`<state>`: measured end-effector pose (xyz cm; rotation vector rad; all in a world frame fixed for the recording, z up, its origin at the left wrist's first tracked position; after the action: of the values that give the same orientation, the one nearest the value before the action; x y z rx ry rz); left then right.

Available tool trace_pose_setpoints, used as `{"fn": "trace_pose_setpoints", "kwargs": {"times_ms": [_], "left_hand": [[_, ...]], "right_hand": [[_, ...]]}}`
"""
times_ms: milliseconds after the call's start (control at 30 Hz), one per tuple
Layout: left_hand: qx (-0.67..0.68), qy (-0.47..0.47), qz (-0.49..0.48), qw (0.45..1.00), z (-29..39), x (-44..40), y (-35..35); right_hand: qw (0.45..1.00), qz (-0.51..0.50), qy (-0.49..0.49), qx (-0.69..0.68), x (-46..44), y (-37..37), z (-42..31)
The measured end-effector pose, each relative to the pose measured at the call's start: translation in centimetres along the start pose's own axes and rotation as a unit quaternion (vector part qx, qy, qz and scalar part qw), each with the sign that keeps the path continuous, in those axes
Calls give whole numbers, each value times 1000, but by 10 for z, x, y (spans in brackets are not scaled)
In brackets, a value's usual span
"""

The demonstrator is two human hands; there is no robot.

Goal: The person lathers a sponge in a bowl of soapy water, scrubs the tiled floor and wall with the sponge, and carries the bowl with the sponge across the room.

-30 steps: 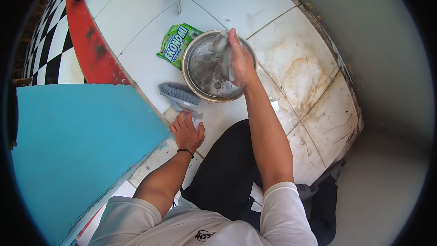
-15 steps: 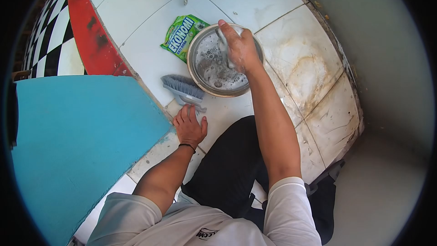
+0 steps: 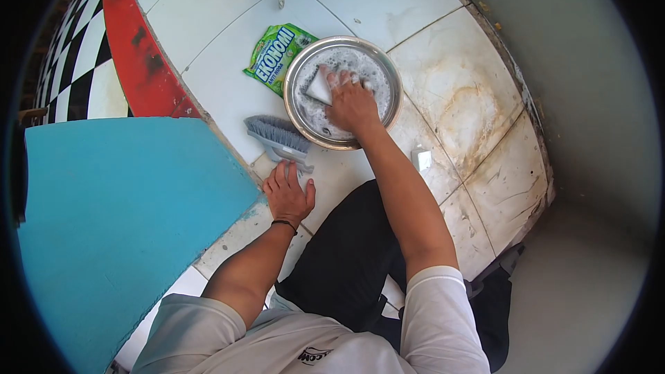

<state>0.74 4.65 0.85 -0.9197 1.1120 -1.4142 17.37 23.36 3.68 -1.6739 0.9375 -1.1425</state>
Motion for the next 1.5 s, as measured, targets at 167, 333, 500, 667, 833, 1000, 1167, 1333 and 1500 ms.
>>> {"fn": "trace_pose_setpoints", "kwargs": {"times_ms": [167, 333, 500, 667, 833, 1000, 1167, 1333, 1500], "left_hand": [[-5, 0, 7, 1000, 2, -1, -1], [-9, 0, 5, 1000, 1, 1, 0], [-5, 0, 3, 1000, 1, -1, 0], [-5, 3, 6, 1000, 1, -1, 0], [-9, 2, 6, 1000, 1, -2, 0], [-12, 4, 12, 1000, 1, -1, -1], [-9, 6, 15, 1000, 1, -1, 0], [-10, 3, 10, 1000, 1, 0, 1], [-10, 3, 3, 1000, 1, -1, 1]], "right_hand": [[999, -45, 12, 17, 2, -8, -5], [996, -79, 36, 7, -1, 4, -3], [994, -105, 23, -19, -5, 15, 5], [993, -114, 32, 17, 0, 8, -1], [996, -80, 36, 13, -2, 1, 1], [996, -78, 41, 17, 0, 8, 2], [992, -112, 39, 39, -3, 20, 7], [994, -96, 35, 38, -4, 31, 10], [967, -241, -3, 87, -1, 26, 4]]}}
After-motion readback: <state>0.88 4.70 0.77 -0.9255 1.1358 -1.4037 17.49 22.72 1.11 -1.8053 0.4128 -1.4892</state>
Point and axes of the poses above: each hand's wrist, its own x-axis away from the middle knuckle, its own y-axis out of the palm, z = x × y, the point moved 5 cm from there along -x, towards the middle knuckle, and after that the axes turned 8 degrees about -z, right-handed, at the moved point
